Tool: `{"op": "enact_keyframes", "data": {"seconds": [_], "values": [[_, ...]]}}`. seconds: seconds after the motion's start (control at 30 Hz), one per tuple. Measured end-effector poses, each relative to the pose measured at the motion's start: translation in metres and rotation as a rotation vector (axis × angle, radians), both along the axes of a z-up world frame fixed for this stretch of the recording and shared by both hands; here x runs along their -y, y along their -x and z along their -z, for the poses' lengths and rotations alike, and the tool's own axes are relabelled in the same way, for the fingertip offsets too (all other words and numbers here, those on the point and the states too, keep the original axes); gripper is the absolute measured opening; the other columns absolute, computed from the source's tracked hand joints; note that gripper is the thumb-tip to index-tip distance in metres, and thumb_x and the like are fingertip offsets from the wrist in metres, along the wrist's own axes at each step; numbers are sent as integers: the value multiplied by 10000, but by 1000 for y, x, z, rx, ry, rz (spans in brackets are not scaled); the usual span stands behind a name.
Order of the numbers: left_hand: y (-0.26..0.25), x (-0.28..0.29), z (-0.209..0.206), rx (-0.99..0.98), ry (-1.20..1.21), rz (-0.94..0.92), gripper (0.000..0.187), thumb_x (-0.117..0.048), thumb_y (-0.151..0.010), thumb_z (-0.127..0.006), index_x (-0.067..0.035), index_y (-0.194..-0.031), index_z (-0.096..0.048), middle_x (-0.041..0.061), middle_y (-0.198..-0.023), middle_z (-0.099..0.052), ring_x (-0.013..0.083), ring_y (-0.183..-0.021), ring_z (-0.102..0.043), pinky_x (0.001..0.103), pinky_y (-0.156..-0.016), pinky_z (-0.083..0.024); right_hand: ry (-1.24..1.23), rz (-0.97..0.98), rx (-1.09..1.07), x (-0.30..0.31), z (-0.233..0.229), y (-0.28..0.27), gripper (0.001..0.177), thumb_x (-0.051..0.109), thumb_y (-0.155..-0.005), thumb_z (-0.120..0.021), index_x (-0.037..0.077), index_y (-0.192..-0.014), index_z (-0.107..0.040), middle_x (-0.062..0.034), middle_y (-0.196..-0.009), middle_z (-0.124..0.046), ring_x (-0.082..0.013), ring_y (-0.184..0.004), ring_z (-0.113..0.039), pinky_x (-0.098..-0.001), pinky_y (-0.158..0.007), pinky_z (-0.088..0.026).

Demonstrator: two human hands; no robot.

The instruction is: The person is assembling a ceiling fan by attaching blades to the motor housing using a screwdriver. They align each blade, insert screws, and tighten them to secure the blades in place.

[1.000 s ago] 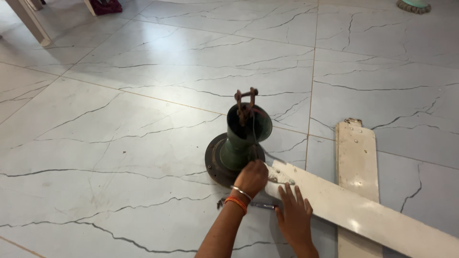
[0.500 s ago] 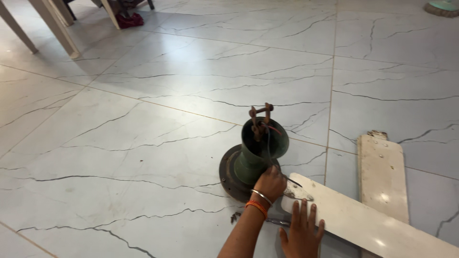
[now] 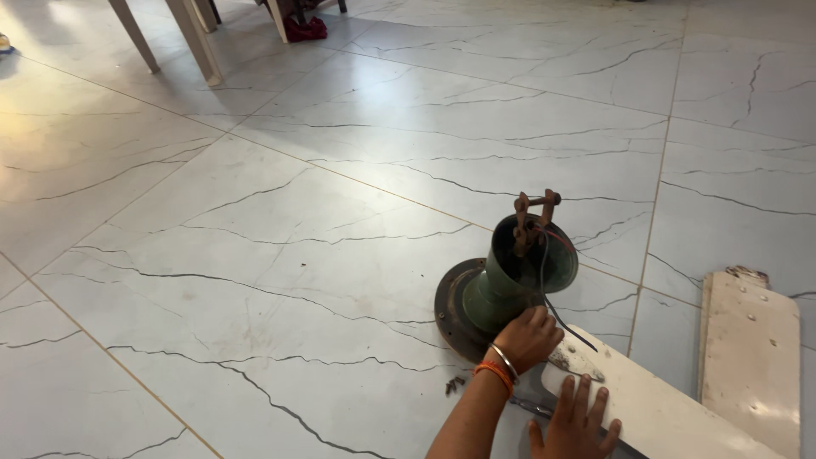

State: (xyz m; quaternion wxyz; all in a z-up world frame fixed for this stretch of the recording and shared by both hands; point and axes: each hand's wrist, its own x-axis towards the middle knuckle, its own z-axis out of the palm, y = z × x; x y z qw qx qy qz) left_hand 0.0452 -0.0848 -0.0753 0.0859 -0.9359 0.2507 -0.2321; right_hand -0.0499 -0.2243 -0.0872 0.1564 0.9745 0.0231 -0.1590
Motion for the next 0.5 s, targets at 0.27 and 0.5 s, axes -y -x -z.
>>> {"op": "enact_keyframes", "data": {"seconds": [0.27, 0.5], "values": [[-12, 3, 8, -92, -40, -47, 227, -227, -975, -594, -105, -1128, -710, 125, -1269, -673, 271, -1196, -594, 354, -1021, -483, -92, -1, 3, 1, -4, 7, 1055, 655, -904, -582, 139, -1627, -14, -138, -1726, 4, -393, -1586, 8, -677, -1188, -118], [-5, 11, 20, 11, -49, -105, 275, -233, -939, -581, -73, -1133, -691, 127, -1240, -659, 275, -1218, -591, 352, -1006, -488, -250, -3, -8, 0, -26, 16, 982, 573, -922, -601, 143, -1605, -42, -165, -1695, 6, -419, -1562, 39, -693, -1179, -105]]}}
